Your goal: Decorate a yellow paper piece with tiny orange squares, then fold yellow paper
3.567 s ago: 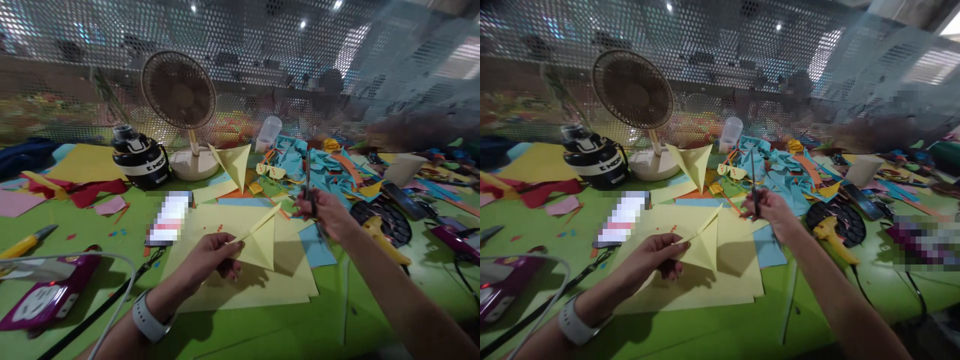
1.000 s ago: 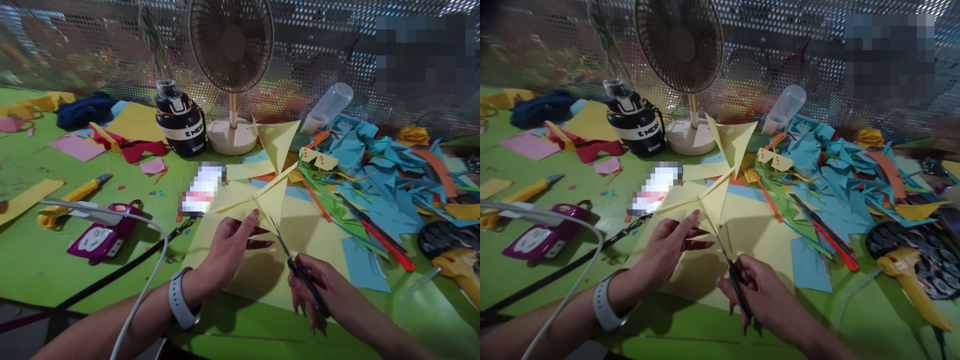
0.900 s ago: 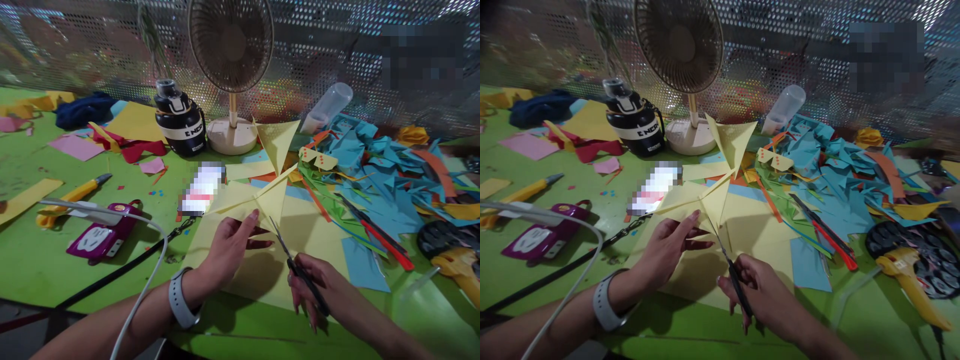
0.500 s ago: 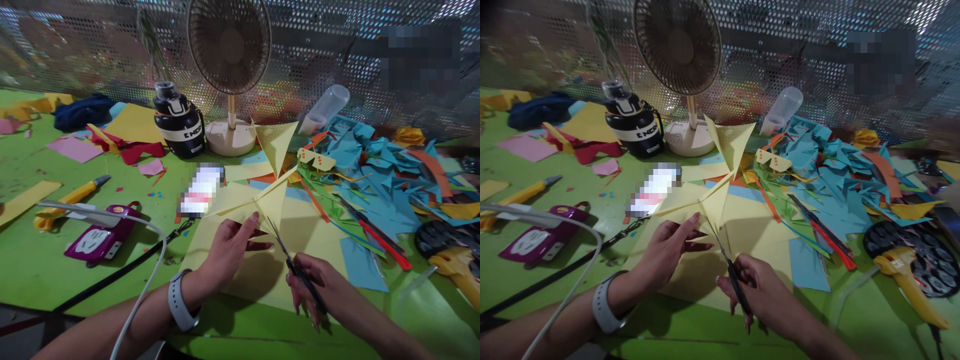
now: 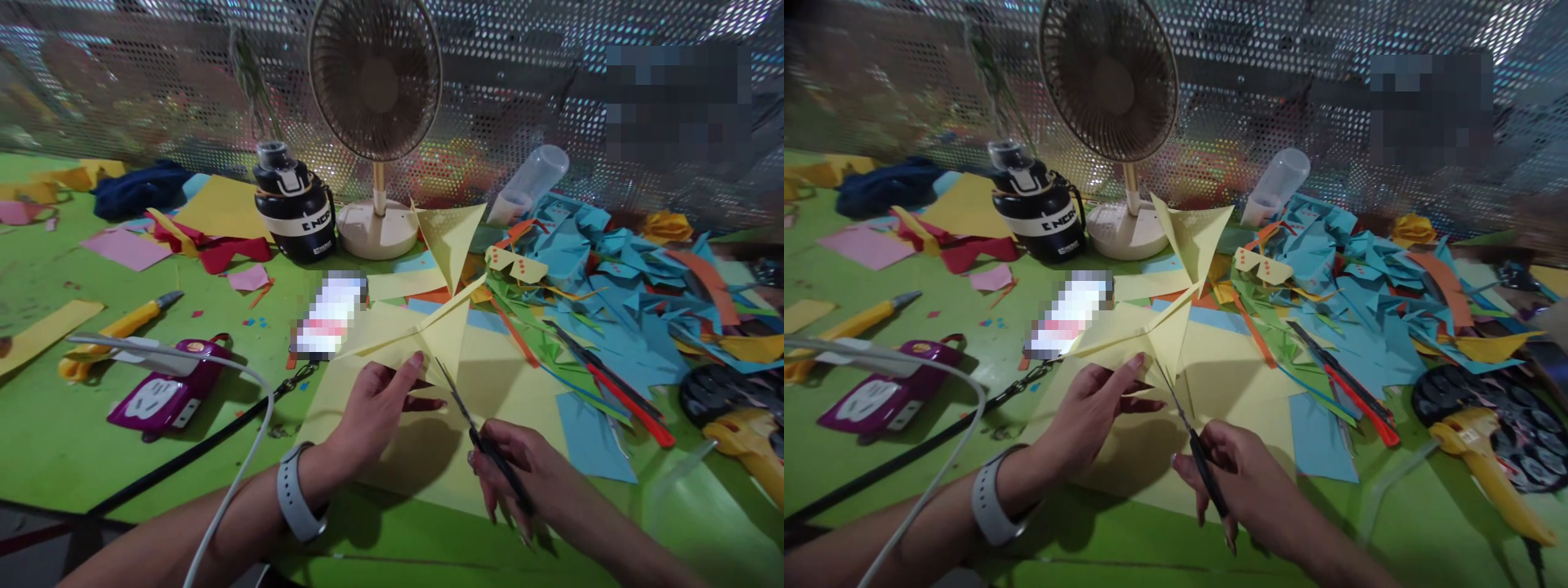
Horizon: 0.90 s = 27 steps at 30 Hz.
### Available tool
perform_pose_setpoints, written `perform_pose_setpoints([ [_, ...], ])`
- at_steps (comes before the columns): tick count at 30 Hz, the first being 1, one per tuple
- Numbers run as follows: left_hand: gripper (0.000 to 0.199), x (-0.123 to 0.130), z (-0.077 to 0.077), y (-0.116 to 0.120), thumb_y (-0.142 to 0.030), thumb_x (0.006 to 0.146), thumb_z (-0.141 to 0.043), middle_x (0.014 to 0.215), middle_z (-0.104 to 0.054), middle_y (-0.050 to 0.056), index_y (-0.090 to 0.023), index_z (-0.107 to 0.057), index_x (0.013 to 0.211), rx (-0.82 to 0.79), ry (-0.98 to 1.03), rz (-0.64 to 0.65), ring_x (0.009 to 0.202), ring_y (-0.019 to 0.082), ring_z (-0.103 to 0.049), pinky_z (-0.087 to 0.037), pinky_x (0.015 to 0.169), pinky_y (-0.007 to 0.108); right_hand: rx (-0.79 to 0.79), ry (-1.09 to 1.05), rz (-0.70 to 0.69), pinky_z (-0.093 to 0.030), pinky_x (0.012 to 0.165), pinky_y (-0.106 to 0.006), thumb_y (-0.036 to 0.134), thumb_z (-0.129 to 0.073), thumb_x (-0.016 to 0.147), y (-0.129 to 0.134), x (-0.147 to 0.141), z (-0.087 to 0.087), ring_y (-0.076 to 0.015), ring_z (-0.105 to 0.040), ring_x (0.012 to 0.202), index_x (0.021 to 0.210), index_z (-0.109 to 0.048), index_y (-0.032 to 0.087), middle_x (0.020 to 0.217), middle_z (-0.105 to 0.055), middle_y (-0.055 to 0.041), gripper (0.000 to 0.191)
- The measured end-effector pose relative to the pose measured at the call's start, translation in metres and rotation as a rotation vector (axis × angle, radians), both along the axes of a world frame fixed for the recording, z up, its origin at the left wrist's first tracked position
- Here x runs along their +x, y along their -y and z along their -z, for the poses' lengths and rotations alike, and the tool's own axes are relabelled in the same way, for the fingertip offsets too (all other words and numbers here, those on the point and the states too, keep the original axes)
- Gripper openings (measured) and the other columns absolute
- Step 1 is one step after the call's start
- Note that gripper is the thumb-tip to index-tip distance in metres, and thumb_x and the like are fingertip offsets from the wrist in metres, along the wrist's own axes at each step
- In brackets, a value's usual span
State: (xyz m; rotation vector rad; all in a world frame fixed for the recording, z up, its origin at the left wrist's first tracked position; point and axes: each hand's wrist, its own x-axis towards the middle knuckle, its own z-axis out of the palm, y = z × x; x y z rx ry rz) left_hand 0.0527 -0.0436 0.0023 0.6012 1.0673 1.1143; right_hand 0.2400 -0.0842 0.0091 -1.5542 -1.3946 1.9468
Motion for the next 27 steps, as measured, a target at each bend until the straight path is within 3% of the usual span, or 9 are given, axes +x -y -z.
perform_pose_setpoints([
  [10,0.033,0.0,0.004,0.0,-0.043,0.076,-0.068,0.057,-0.052,-0.005,-0.015,-0.06,0.059,0.031,-0.044,0.006,0.058,0.013,-0.065,-0.059,0.061,0.026,-0.023,-0.051,0.018,-0.031,0.03,-0.011,0.045,-0.06,0.083,0.002,0.001,0.007,-0.0023,-0.042,0.031,0.075,-0.049,0.018,0.054,-0.061,0.0051,0.031],
  [17,0.036,0.001,0.002,0.0,-0.045,0.073,-0.07,0.059,-0.056,-0.004,-0.015,-0.056,0.06,-0.027,-0.077,-0.012,0.049,0.011,-0.064,-0.051,0.044,0.017,-0.022,-0.004,0.021,-0.03,0.029,-0.012,0.046,-0.061,0.081,0.002,-0.001,0.006,-0.0019,-0.041,0.03,0.075,-0.049,0.017,0.053,-0.061,0.0054,0.033],
  [22,0.035,0.001,0.004,-0.001,-0.044,0.073,-0.07,0.059,-0.053,-0.004,-0.013,-0.06,0.061,0.029,-0.047,-0.016,0.056,0.013,-0.065,-0.059,0.058,0.027,-0.05,-0.003,0.03,-0.029,0.027,-0.012,0.052,-0.061,0.078,0.003,-0.001,0.008,-0.0021,-0.04,0.027,0.073,-0.047,0.018,0.052,-0.062,0.0052,0.037],
  [27,0.034,0.001,0.003,-0.001,-0.044,0.071,-0.071,0.058,-0.05,-0.005,-0.014,-0.059,0.06,0.008,-0.057,-0.019,0.057,0.014,-0.065,-0.058,0.059,0.026,-0.032,0.025,0.022,-0.027,0.026,-0.013,0.053,-0.058,0.081,0.004,0.0,0.014,-0.0027,-0.041,0.026,0.074,-0.048,0.018,0.052,-0.063,0.0049,0.037],
])
